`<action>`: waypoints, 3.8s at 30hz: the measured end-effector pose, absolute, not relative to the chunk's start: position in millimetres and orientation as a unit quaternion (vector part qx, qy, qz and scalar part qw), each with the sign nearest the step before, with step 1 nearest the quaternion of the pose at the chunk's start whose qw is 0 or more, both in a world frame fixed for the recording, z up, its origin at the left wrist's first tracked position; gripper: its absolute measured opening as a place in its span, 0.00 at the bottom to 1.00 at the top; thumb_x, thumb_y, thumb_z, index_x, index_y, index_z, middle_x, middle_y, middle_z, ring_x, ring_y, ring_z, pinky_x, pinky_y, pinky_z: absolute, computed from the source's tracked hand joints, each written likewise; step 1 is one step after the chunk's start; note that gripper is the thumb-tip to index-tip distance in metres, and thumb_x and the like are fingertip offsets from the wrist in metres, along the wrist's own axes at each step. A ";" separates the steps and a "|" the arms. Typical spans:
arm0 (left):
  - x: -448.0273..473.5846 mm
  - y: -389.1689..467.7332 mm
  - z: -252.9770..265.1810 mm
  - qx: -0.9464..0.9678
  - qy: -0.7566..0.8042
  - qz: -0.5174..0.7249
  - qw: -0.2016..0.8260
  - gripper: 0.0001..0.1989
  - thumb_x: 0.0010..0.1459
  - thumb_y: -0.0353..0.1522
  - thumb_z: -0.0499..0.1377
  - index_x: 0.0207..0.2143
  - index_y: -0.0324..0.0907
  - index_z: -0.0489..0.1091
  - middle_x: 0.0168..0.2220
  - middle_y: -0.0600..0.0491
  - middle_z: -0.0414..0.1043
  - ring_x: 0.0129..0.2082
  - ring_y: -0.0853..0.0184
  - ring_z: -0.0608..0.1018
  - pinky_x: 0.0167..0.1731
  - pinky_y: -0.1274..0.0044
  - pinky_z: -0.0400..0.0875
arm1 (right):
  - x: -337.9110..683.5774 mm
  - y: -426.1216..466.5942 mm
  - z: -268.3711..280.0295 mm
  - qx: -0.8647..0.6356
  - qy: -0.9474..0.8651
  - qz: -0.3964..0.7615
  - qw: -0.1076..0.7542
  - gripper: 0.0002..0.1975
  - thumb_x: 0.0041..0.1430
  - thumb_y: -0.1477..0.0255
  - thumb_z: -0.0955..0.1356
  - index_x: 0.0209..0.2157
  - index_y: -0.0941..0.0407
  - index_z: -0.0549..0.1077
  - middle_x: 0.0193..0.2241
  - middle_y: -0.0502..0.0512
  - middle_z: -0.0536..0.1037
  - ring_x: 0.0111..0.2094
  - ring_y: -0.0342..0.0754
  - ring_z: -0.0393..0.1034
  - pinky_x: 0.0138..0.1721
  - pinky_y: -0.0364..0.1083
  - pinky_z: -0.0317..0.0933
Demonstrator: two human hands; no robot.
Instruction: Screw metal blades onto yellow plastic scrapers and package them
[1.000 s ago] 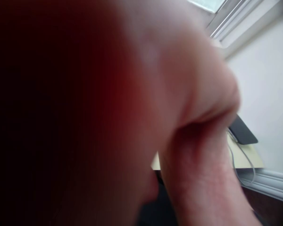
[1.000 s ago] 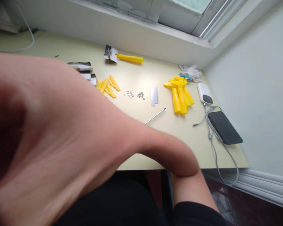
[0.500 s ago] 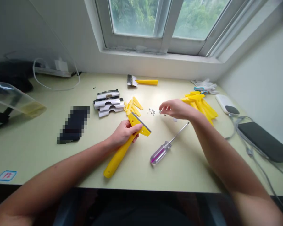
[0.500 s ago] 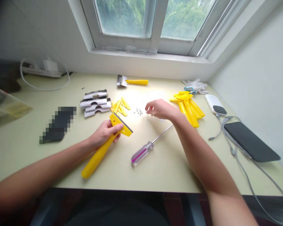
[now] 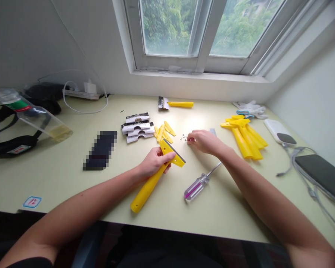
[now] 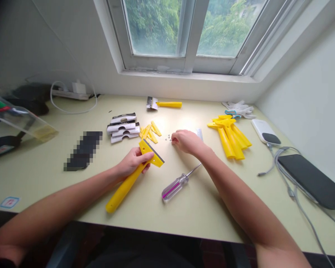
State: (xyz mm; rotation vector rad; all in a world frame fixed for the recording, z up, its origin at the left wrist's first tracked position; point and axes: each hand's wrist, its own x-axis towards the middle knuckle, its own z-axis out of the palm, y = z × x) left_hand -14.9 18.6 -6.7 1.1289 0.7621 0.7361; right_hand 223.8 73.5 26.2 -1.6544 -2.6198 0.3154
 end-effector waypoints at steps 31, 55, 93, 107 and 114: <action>-11.2 13.7 -0.8 0.586 0.370 0.279 0.664 0.17 0.56 0.42 0.63 0.26 0.36 0.66 0.18 0.57 0.65 0.15 0.75 0.67 0.16 0.82 0.59 | 165.4 29.3 43.8 -0.430 -0.833 0.257 0.235 0.04 0.58 0.70 0.67 0.31 0.55 0.71 0.31 0.49 0.72 0.32 0.40 0.64 0.35 0.42 0.58; -26.4 7.4 12.8 0.866 0.411 0.236 0.157 0.26 0.59 0.37 0.61 0.58 0.48 0.59 0.55 0.42 0.65 0.31 0.66 0.78 0.28 0.72 0.76 | 182.3 55.4 27.8 -0.473 -0.638 0.541 0.275 0.14 0.49 0.64 0.72 0.31 0.60 0.71 0.27 0.50 0.70 0.28 0.41 0.64 0.29 0.42 0.59; -31.7 21.3 20.7 0.689 0.381 0.386 0.481 0.13 0.64 0.35 0.52 0.50 0.43 0.60 0.40 0.51 0.71 0.16 0.78 0.69 0.12 0.82 0.65 | 261.5 82.1 43.4 -0.616 -0.762 0.189 -0.070 0.06 0.49 0.73 0.67 0.26 0.57 0.76 0.24 0.55 0.77 0.24 0.45 0.69 0.24 0.42 0.56; -24.0 18.0 18.9 0.537 0.298 0.422 0.667 0.17 0.60 0.35 0.59 0.49 0.43 0.58 0.28 0.61 0.64 0.13 0.79 0.65 0.08 0.85 0.61 | 196.7 42.5 65.7 -0.374 -0.821 0.299 0.310 0.09 0.59 0.66 0.68 0.33 0.56 0.77 0.30 0.53 0.71 0.31 0.41 0.64 0.34 0.43 0.61; -23.2 17.8 19.1 0.549 0.304 0.420 0.656 0.21 0.56 0.36 0.64 0.48 0.42 0.60 0.33 0.56 0.70 0.13 0.77 0.69 0.09 0.83 0.62 | 191.8 42.0 51.6 -0.382 -0.830 0.260 0.312 0.06 0.59 0.68 0.68 0.33 0.55 0.77 0.31 0.52 0.71 0.33 0.41 0.65 0.36 0.43 0.62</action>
